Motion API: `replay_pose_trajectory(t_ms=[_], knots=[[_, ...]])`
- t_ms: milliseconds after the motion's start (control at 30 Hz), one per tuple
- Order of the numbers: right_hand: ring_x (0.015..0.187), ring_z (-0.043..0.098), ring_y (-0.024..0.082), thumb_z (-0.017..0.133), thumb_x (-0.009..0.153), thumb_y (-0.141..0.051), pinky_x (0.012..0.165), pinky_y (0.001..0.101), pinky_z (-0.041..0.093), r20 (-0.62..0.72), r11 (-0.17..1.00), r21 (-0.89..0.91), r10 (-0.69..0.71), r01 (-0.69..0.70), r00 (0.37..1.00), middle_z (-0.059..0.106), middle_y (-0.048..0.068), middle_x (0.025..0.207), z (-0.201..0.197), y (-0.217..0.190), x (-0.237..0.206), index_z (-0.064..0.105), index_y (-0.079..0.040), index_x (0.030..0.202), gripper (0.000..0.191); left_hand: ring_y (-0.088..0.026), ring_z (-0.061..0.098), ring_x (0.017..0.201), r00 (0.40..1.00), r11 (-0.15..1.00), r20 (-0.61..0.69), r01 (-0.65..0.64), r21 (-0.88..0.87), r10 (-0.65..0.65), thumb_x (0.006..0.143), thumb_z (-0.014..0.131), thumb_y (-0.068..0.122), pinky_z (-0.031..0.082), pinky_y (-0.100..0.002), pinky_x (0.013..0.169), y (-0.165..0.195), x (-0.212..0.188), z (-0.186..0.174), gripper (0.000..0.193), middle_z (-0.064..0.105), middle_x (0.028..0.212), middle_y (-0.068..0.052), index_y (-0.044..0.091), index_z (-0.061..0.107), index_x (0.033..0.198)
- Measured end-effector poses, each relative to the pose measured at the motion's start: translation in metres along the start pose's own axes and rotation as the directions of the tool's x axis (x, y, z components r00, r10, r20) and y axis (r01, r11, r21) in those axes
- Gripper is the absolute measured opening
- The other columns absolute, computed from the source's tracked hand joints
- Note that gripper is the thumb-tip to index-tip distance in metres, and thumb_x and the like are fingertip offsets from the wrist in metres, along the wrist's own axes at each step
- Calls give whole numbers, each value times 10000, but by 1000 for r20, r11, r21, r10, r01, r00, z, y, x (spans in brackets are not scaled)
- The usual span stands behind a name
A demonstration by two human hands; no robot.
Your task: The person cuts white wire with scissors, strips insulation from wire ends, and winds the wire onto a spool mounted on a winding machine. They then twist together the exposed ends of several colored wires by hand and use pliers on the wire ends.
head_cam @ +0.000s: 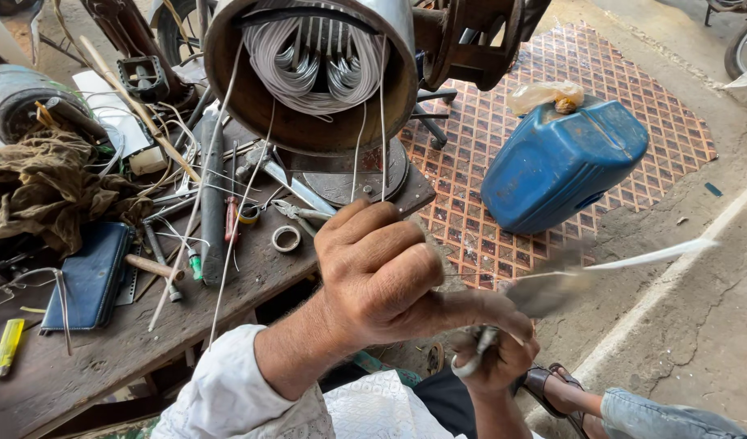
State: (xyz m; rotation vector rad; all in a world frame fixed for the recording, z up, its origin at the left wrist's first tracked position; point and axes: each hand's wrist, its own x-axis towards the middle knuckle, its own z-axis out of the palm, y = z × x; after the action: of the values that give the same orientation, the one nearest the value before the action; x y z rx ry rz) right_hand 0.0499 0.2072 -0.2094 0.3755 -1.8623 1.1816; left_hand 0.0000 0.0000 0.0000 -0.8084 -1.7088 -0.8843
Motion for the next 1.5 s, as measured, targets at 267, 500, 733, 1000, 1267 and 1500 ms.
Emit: replay_pose_trajectory(t_ms=[267, 500, 733, 1000, 1267, 1500], knots=[[737, 676, 174, 742, 985, -471, 732, 295, 527, -84, 944, 224, 266, -242, 960, 696, 115, 838, -29, 37, 17, 672, 11, 991, 488, -322, 660, 982, 995, 990, 7, 96, -105, -96, 770, 743, 644, 513, -424, 886, -10, -42, -41, 671, 651, 1059, -144, 38, 666, 1050], [858, 685, 163, 739, 990, -397, 847, 281, 528, 100, 997, -9, 80, -79, 992, 709, 100, 898, -43, 35, 70, 678, 30, 986, 431, -174, 685, 859, 743, 643, -199, 373, -668, -638, 1042, 658, 113, 611, -298, 748, -20, -70, -29, 298, 683, 1047, -150, 75, 440, 1243], [878, 695, 149, 758, 998, -438, 840, 275, 545, 157, 1000, 6, 7, -8, 988, 711, 76, 935, -35, 21, 99, 668, 1, 1021, 449, -171, 668, 844, 657, 345, -72, 297, -890, -751, 1145, 584, 79, 571, -281, 772, -38, -69, -36, 238, 685, 1031, -180, -66, 564, 1333], [901, 706, 133, 779, 1008, -484, 832, 268, 564, 165, 999, -7, -43, 45, 985, 713, 50, 977, -34, 26, 120, 657, -31, 1062, 472, -138, 708, 839, 850, 899, -365, 246, -364, -380, 1106, 621, 117, 595, -263, 725, -31, -18, -58, 256, 724, 1078, -118, 42, 623, 1350], [761, 707, 90, 799, 799, -515, 644, 246, 579, 263, 951, -254, -105, 174, 959, 663, -21, 903, -31, 12, 161, 666, -93, 1101, 536, -202, 707, 967, 997, 997, -39, -72, 7, 72, 1023, 719, 86, 592, -332, 825, -35, 53, -59, 177, 701, 1094, -97, 82, 695, 1198], [765, 673, 107, 862, 716, -508, 670, 268, 535, 284, 957, -160, -190, 243, 940, 667, 36, 902, -10, -29, 168, 676, -45, 1096, 627, -256, 711, 953, 981, 990, 153, -109, -95, 123, 988, 740, 49, 567, -355, 796, -29, 83, -42, 250, 716, 1067, -95, 49, 658, 1224]])
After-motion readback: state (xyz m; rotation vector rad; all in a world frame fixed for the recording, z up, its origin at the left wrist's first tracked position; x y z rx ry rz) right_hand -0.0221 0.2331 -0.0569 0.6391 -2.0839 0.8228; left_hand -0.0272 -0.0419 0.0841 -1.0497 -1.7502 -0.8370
